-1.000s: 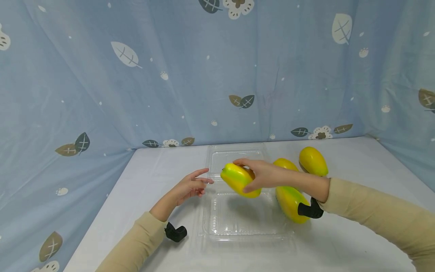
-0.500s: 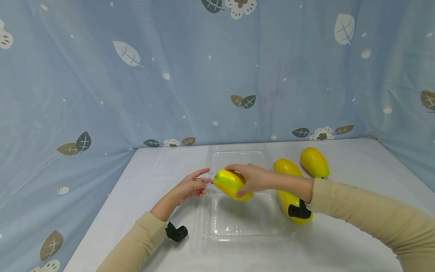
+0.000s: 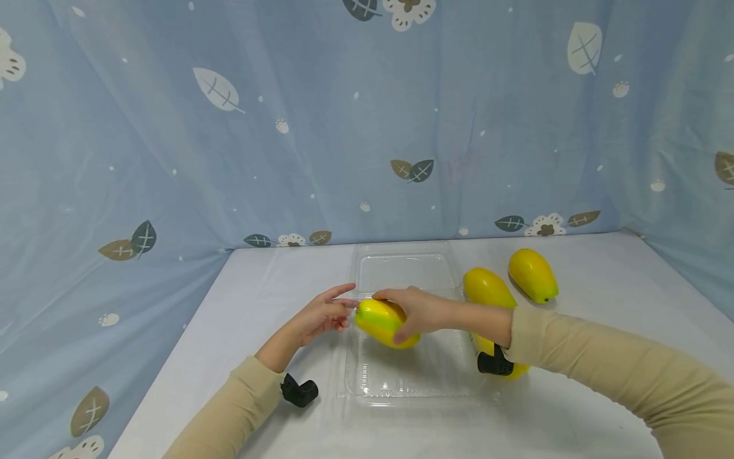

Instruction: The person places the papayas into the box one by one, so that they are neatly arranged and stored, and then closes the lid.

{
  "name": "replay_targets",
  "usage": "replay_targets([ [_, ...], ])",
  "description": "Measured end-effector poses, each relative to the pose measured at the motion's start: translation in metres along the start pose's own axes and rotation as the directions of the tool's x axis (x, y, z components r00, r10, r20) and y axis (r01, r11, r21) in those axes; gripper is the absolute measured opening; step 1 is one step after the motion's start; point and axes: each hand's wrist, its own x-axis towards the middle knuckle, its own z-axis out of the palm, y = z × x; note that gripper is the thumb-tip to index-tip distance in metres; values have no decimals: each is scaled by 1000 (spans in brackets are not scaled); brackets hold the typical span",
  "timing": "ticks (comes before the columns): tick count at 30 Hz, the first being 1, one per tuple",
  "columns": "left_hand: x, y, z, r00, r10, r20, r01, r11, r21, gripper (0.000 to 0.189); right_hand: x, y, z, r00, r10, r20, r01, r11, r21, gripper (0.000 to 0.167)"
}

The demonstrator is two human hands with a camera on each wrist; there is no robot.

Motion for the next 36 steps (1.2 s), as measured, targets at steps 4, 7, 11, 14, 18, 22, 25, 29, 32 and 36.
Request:
replay_targets([
  [4,1,0,0,1000,5,9,-5,1000,-1,64,0,1,3,1000,-24,-6,24,1000,-12,69],
  [7,1,0,-1,1000,10,10,-10,1000,-3,65,2,2,7,999,-45,-3,45,999,-25,68],
  [11,1,0,0,1000,19,13,-19,1000,-9,65,4,1,11,998,-62,5,62,997,-47,68],
  [14,1,-1,0,999,30,16,-30,1000,-9,65,4,1,12,998,-66,3,66,996,-58,69],
  [18,1,0,1,999,37,20,-37,999,-6,64,5,3,15,998,-59,1,59,997,-55,69],
  [22,1,-1,0,999,39,28,-39,999,-5,64,5,3,16,998,-68,-8,68,997,-46,69],
  [25,0,0,0,999,38,28,-38,999,-11,64,6,3,17,997,-71,-18,70,997,-33,70],
  [29,-1,0,1,999,33,24,-33,999,-23,64,7,3,18,997,-68,-36,68,998,-14,70],
  [32,-1,0,0,999,33,32,-32,999,-24,64,7,2,19,997,-57,-46,57,998,-8,70],
  [36,-2,0,0,999,33,36,-32,999,-22,64,7,0,21,998,-46,-48,46,999,-12,71],
])
